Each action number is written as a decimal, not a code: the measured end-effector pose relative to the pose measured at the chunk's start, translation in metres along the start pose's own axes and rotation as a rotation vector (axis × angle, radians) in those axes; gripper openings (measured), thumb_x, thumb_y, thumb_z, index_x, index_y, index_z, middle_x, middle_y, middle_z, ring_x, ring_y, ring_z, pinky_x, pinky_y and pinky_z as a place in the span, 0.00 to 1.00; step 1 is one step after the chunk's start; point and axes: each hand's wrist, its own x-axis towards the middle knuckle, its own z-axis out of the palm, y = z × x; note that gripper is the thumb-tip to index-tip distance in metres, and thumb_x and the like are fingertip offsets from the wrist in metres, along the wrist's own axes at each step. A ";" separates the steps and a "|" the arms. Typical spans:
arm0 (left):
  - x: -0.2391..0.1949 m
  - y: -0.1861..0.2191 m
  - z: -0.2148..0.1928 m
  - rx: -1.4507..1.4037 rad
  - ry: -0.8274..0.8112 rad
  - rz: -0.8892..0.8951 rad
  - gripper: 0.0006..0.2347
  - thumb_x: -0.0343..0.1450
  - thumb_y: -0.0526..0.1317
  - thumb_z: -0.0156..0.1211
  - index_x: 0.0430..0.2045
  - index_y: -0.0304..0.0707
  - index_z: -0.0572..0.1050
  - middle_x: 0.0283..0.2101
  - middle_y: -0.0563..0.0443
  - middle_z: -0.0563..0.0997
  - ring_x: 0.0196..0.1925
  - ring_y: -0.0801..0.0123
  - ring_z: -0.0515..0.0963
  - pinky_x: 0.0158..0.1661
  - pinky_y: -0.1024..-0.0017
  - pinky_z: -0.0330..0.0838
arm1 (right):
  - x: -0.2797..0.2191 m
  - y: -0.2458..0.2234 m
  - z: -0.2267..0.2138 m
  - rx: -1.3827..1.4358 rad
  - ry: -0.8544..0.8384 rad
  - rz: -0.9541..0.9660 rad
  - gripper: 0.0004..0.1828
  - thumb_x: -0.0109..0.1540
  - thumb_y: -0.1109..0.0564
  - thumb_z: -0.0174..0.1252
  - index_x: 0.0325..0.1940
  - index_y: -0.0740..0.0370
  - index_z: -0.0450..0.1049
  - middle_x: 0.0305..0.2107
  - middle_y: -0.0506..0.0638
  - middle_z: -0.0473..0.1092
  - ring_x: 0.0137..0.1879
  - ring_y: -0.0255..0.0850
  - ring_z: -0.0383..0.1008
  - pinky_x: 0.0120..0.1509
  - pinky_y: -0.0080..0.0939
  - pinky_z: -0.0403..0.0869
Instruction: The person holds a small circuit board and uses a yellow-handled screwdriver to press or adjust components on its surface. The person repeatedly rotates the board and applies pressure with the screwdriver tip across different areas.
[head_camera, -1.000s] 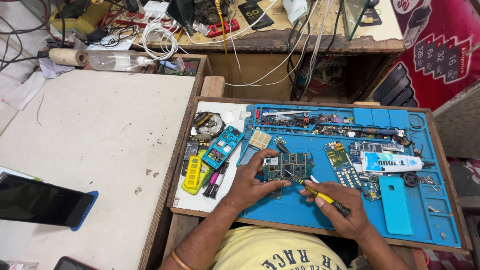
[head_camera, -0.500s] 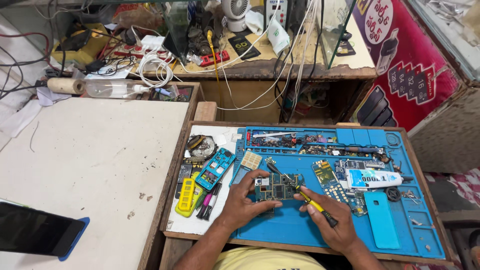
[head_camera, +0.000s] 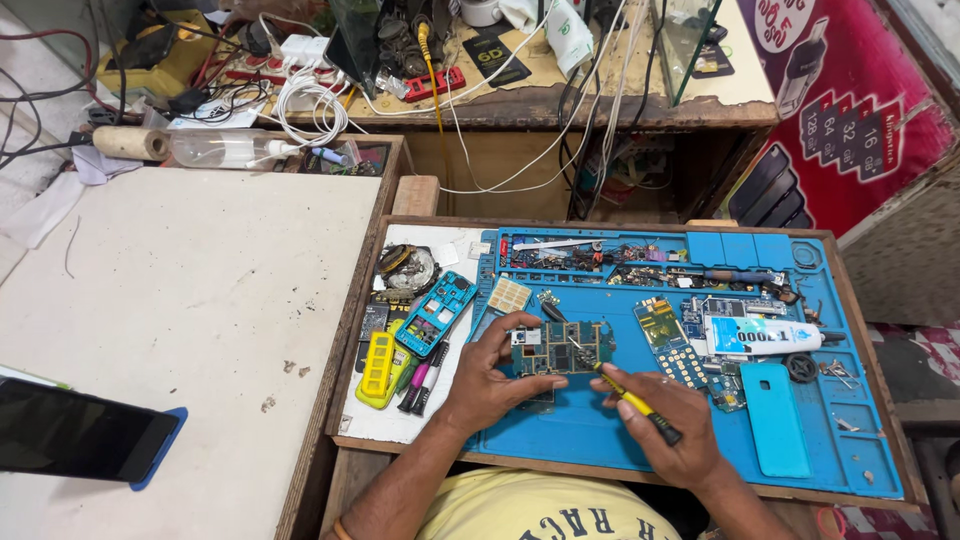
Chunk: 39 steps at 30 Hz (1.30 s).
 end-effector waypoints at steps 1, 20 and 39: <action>0.000 0.000 0.000 -0.012 -0.007 -0.043 0.29 0.64 0.33 0.77 0.57 0.35 0.67 0.40 0.44 0.86 0.44 0.71 0.87 0.41 0.76 0.84 | 0.000 0.000 0.000 0.010 0.003 0.007 0.23 0.63 0.60 0.55 0.64 0.64 0.73 0.44 0.55 0.83 0.43 0.39 0.87 0.51 0.40 0.81; 0.002 0.005 0.000 -0.089 0.072 -0.065 0.29 0.63 0.30 0.76 0.58 0.34 0.67 0.40 0.48 0.85 0.42 0.76 0.84 0.40 0.80 0.81 | 0.000 -0.003 -0.005 0.055 0.026 0.000 0.21 0.64 0.62 0.54 0.62 0.64 0.75 0.42 0.55 0.82 0.43 0.40 0.85 0.50 0.40 0.81; 0.002 0.008 -0.003 -0.164 0.101 -0.011 0.28 0.63 0.30 0.76 0.57 0.34 0.67 0.47 0.47 0.83 0.47 0.74 0.84 0.46 0.78 0.82 | 0.002 -0.006 0.001 -0.033 -0.055 -0.020 0.22 0.60 0.62 0.56 0.59 0.63 0.77 0.39 0.53 0.85 0.39 0.38 0.86 0.47 0.41 0.80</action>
